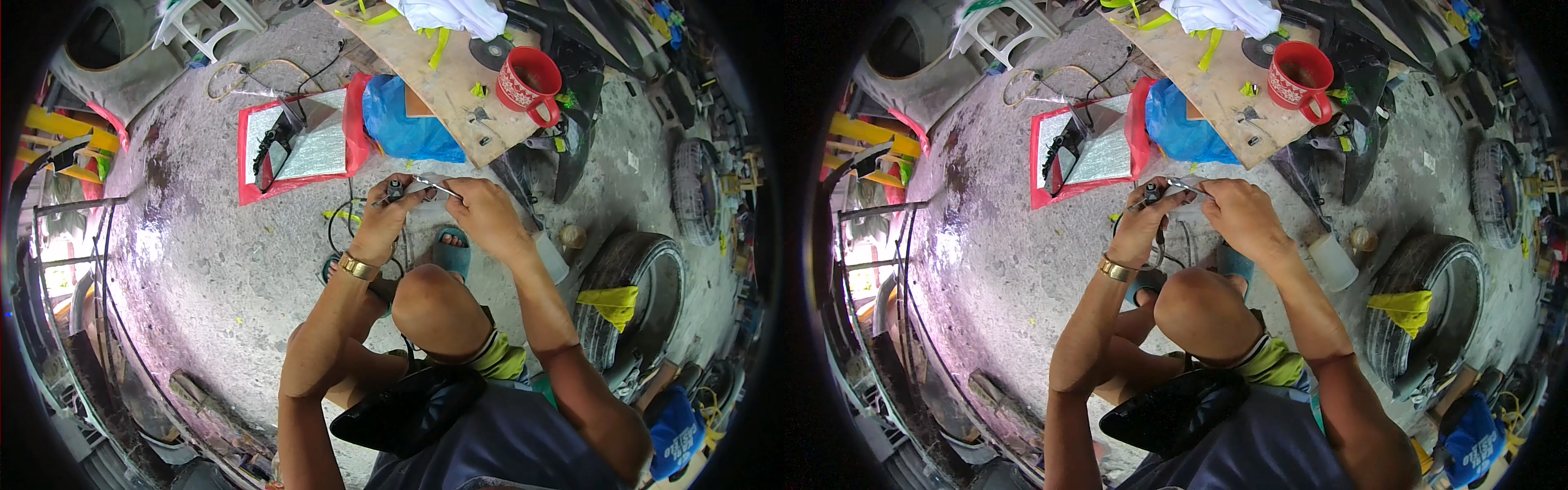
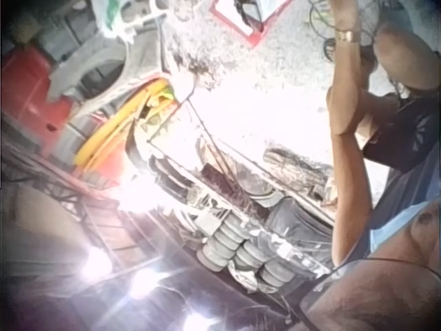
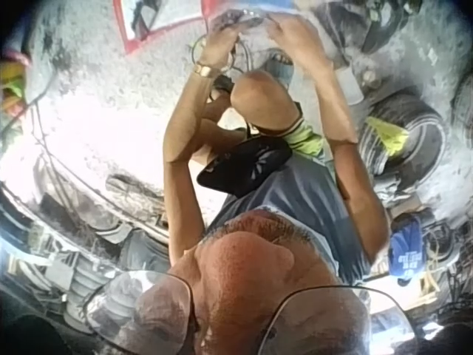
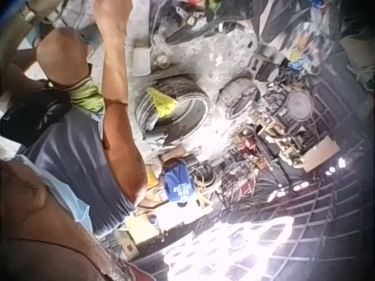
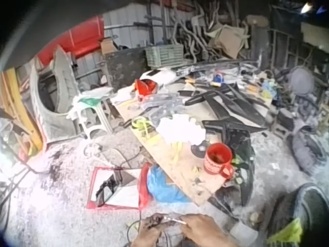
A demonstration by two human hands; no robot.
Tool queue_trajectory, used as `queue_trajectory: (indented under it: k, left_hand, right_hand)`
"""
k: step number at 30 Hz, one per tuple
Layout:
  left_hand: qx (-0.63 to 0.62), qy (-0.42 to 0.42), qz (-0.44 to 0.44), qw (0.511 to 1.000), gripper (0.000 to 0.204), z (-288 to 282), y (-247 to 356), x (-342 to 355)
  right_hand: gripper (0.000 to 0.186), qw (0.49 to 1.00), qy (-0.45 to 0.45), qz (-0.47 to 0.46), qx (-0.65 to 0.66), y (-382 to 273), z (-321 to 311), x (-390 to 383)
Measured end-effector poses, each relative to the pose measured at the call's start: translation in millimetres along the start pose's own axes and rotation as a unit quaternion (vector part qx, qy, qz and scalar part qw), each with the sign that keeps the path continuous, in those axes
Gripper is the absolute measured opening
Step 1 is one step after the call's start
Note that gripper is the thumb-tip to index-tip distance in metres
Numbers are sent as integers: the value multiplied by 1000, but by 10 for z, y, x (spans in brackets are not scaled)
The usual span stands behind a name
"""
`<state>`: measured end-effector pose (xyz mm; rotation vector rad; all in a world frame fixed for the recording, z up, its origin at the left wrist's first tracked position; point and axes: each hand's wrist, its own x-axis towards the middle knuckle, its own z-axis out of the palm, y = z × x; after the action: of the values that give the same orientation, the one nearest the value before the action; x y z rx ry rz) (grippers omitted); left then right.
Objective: Repairing and reassembling an automotive side mirror assembly using a soldering iron and screwdriver.
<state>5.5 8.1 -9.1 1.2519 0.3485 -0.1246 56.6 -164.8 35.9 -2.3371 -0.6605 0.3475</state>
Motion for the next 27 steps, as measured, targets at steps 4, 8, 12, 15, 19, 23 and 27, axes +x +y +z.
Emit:
queue_trajectory:
  k: [4,8,12,15,19,23,27]
  left_hand:
    - [30,3,-76,997,29,-65,23,3]
    - [55,-11,-66,996,41,-118,33,22]
    - [-14,-5,-26,1000,45,-43,17,-2]
    - [11,-11,-56,998,47,-75,-8,-6]
    - [38,-6,-93,995,48,-107,4,-29]
    - [29,-32,-99,994,50,-93,27,-49]
    - [3,-42,-72,997,56,-121,10,-69]
  right_hand:
    - [18,999,-23,8,35,18,-19,42]
    - [19,999,-30,15,36,11,64,19]
    - [28,999,-1,-5,-35,-24,62,12]
    - [28,999,-2,8,-48,-72,45,-11]
    - [28,999,-30,20,-37,-110,-51,0]
    - [24,999,-2,-37,-36,8,-9,-19]
    - [21,998,-16,-60,-18,16,-40,-15]
